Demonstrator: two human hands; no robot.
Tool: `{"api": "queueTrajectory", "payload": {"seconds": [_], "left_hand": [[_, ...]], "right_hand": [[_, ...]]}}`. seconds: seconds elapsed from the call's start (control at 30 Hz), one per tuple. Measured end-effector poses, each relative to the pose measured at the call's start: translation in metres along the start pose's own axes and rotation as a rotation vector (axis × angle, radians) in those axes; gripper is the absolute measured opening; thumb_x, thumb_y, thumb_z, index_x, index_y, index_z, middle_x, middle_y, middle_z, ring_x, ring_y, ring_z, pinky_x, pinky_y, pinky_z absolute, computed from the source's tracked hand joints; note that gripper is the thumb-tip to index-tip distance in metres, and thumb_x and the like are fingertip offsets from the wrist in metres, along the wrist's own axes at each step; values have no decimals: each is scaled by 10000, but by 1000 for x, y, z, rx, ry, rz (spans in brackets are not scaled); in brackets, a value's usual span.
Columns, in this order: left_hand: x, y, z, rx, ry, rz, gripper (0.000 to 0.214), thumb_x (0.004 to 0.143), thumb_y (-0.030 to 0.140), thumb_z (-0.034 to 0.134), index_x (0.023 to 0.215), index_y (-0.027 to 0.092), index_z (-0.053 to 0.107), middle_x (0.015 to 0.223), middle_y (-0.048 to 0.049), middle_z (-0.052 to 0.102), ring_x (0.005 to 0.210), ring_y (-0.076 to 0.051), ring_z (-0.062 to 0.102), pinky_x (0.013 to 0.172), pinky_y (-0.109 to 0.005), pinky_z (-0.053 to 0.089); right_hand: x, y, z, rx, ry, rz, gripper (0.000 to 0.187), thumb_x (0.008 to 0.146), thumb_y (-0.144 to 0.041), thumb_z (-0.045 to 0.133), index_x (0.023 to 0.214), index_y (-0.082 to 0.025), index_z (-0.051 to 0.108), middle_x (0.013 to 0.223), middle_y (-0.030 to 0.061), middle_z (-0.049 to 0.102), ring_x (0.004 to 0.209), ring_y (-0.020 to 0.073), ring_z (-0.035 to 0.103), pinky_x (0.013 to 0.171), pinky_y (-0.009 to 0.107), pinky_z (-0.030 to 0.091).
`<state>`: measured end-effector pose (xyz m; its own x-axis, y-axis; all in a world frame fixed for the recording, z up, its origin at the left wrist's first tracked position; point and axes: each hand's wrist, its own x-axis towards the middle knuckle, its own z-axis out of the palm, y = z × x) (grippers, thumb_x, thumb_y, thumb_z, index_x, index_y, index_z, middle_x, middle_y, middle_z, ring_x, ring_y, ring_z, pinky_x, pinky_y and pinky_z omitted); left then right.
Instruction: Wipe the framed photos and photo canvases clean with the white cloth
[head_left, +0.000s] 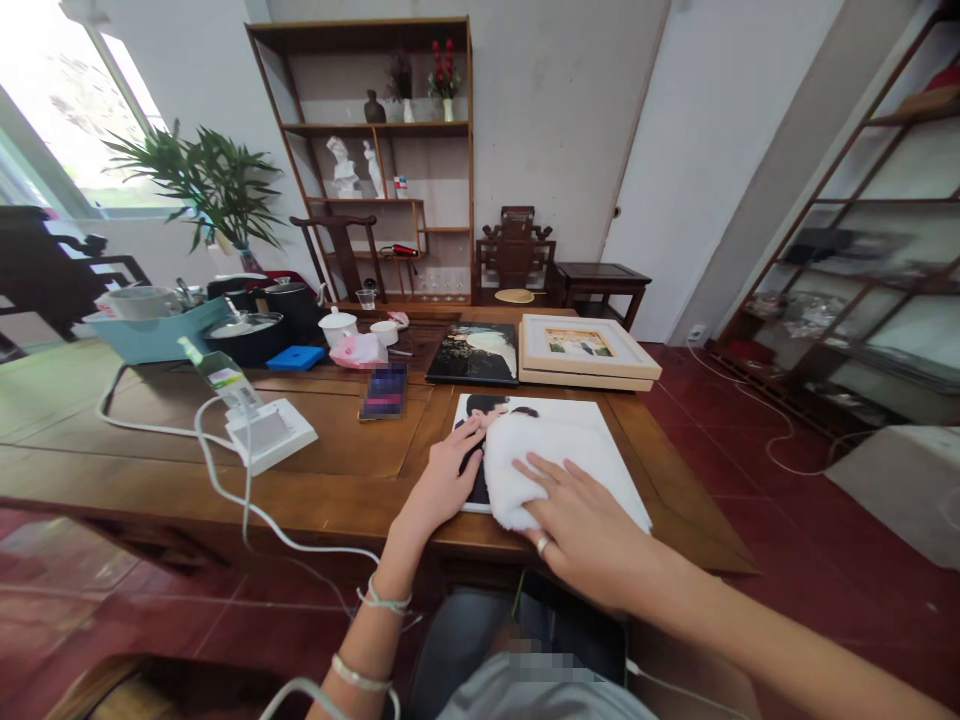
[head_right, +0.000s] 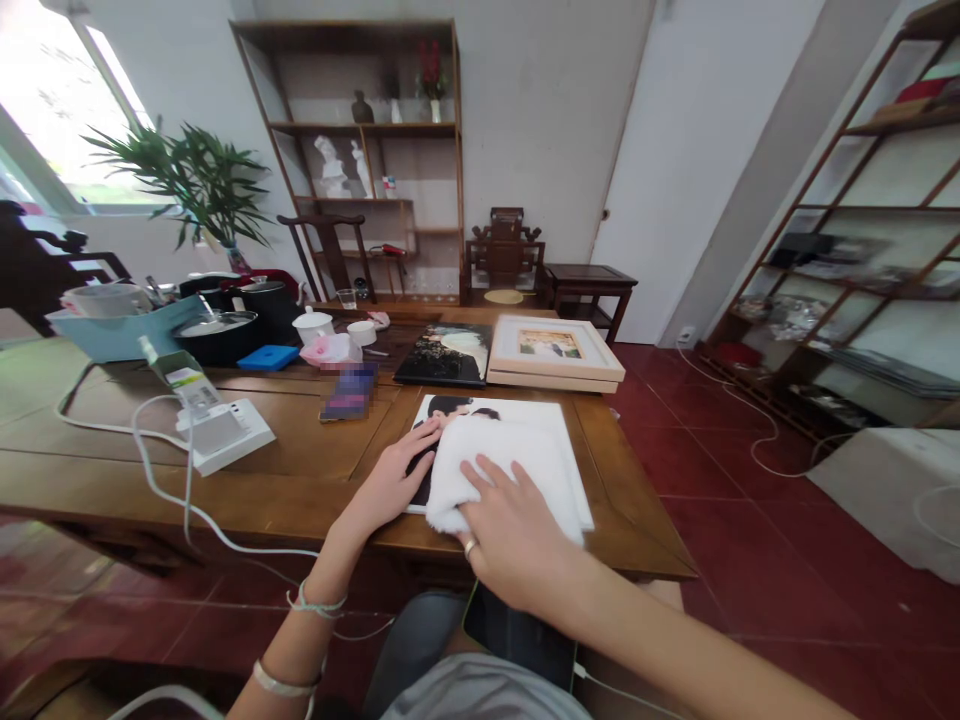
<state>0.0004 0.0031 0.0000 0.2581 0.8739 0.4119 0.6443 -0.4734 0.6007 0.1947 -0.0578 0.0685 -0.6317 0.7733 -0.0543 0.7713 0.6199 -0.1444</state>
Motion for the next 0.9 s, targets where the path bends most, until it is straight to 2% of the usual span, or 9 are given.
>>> {"api": "queueTrajectory", "payload": {"seconds": [0.13,0.33,0.53,0.7,0.9], "left_hand": [[1,0,0,-4,2,24,394,875,156,425,1236,178,583,1400,-93,481,1325,-216,405,1117,-415,312],[0,0,1,5,8,11,388,879,172,429,1234,132,581,1407,-122,464,1328,-230,398,1122,-432,299],[-1,0,0,16,4,-7,386,881,177,430,1232,139,585,1405,-117,466,1325,-230,402,1120,-424,304],[0,-1,0,7,3,2,382,885,174,424,1223,97,585,1401,-143,465,1326,-234,402,1121,-433,302],[1,1,0,-10,10,32,388,877,143,427,1231,162,585,1400,-104,478,1328,-208,400,1119,-410,310]], "right_hand": [[33,25,1,9,71,-3,341,880,-234,439,1140,-154,646,1459,149,367,1371,304,261,1080,552,219],[81,57,4,-28,138,-50,353,872,-198,425,1158,-139,624,1427,170,415,1359,298,285,1055,550,234],[107,71,4,-29,162,-36,370,882,-181,403,1190,-101,592,1430,179,408,1363,279,277,1076,504,207],[94,62,8,-44,167,-44,360,853,-142,423,1153,-94,615,1438,172,399,1373,294,247,1079,530,188],[40,27,10,-26,119,-24,325,865,-175,441,1095,-118,664,1460,171,361,1377,327,232,1084,565,184]]}}
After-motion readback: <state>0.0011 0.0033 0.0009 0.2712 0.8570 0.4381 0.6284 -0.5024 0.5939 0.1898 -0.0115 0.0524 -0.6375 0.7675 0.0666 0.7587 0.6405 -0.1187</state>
